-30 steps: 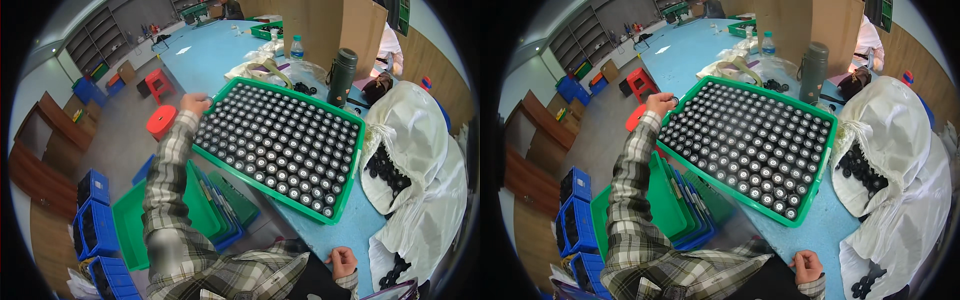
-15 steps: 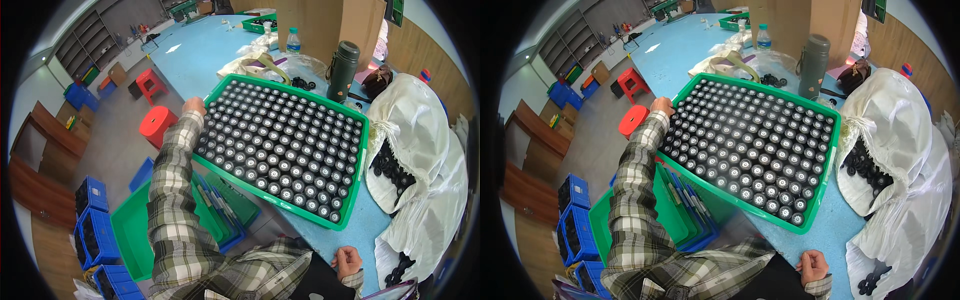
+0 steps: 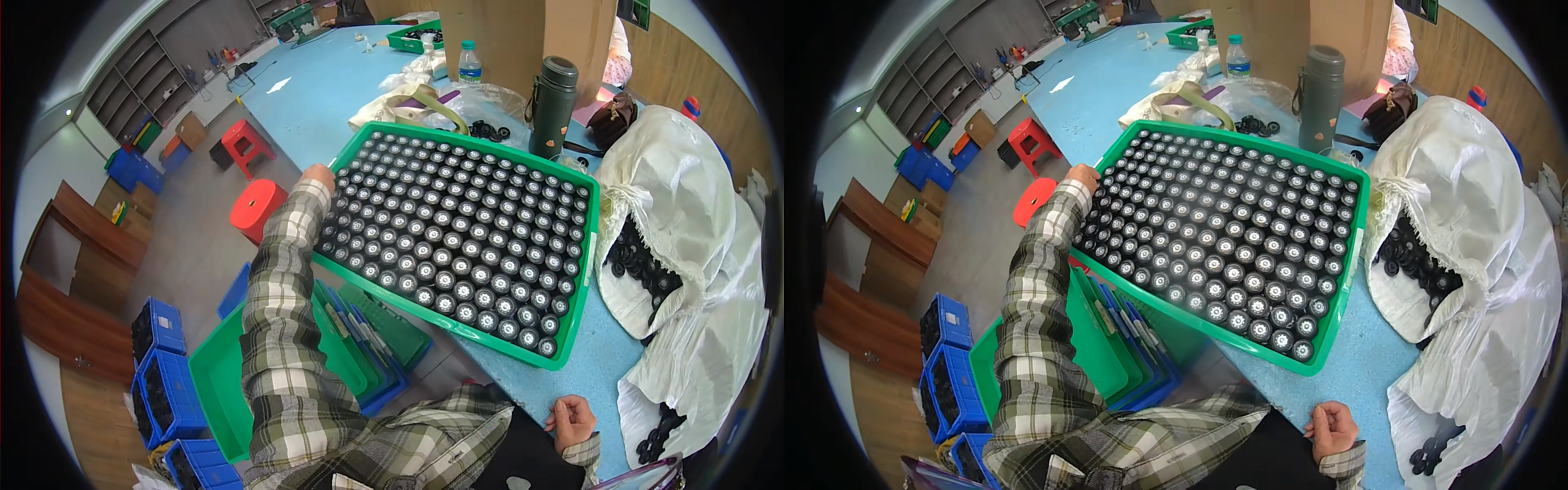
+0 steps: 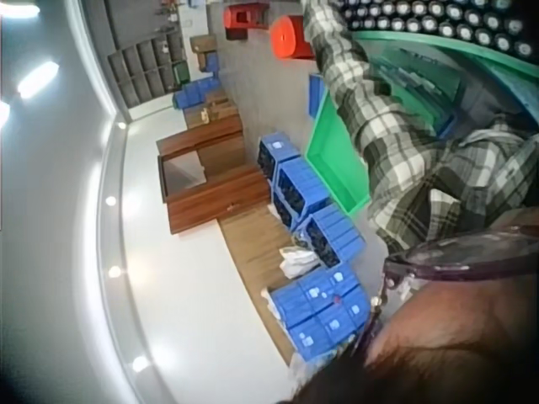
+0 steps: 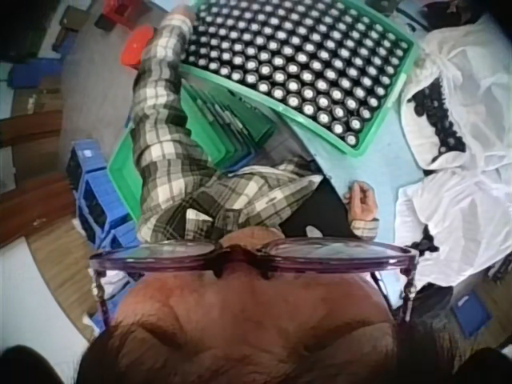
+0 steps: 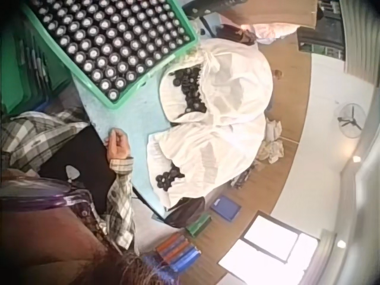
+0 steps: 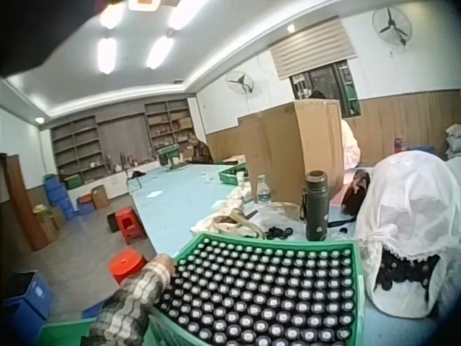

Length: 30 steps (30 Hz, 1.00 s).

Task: Manually placing small black circular components from bags into a organized grid tray.

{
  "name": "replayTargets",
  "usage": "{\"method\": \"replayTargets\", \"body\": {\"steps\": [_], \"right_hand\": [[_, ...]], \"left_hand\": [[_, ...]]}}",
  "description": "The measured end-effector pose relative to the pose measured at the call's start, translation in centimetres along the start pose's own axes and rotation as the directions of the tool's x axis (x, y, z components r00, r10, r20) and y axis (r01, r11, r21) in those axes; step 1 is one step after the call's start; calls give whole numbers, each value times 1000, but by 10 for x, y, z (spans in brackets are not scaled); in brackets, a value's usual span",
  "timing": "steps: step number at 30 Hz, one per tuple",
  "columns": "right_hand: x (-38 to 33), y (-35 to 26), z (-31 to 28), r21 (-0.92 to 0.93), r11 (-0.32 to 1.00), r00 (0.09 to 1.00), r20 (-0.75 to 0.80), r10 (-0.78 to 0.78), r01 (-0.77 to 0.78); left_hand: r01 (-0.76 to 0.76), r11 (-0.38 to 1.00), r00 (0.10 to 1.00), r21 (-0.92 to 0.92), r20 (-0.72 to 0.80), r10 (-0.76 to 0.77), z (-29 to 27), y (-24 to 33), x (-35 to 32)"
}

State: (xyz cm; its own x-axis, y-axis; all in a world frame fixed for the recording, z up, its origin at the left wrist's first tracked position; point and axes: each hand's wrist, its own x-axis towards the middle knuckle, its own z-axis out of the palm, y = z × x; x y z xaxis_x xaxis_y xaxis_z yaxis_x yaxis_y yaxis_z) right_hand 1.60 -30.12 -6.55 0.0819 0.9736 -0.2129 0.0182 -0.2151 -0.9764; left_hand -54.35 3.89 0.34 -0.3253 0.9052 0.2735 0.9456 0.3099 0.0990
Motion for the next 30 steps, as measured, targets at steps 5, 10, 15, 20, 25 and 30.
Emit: {"method": "replayTargets", "body": {"steps": [5,10,15,20,25,30], "right_hand": [[1,0,-1,22,999,999,24,-35,35],[-1,-1,-4,37,998,997,58,-46,44],[-3,1,-5,54,996,993,79,-82,78],[-2,6,-7,54,992,987,104,-123,118],[-3,1,-6,43,991,987,87,-133,130],[-5,6,-6,21,990,987,71,-143,142]], "left_hand": [[-21,975,994,-220,-107,-3,-18,-18,-7],[46,929,983,-367,-148,-108,-45,-32,-33],[195,821,954,-537,-89,-285,-41,-65,-46],[165,788,955,-593,-103,-278,-30,-82,-49],[125,820,974,-558,-90,-209,-27,-68,-51],[-10,907,989,-422,-136,-52,-28,-39,-47]]}}
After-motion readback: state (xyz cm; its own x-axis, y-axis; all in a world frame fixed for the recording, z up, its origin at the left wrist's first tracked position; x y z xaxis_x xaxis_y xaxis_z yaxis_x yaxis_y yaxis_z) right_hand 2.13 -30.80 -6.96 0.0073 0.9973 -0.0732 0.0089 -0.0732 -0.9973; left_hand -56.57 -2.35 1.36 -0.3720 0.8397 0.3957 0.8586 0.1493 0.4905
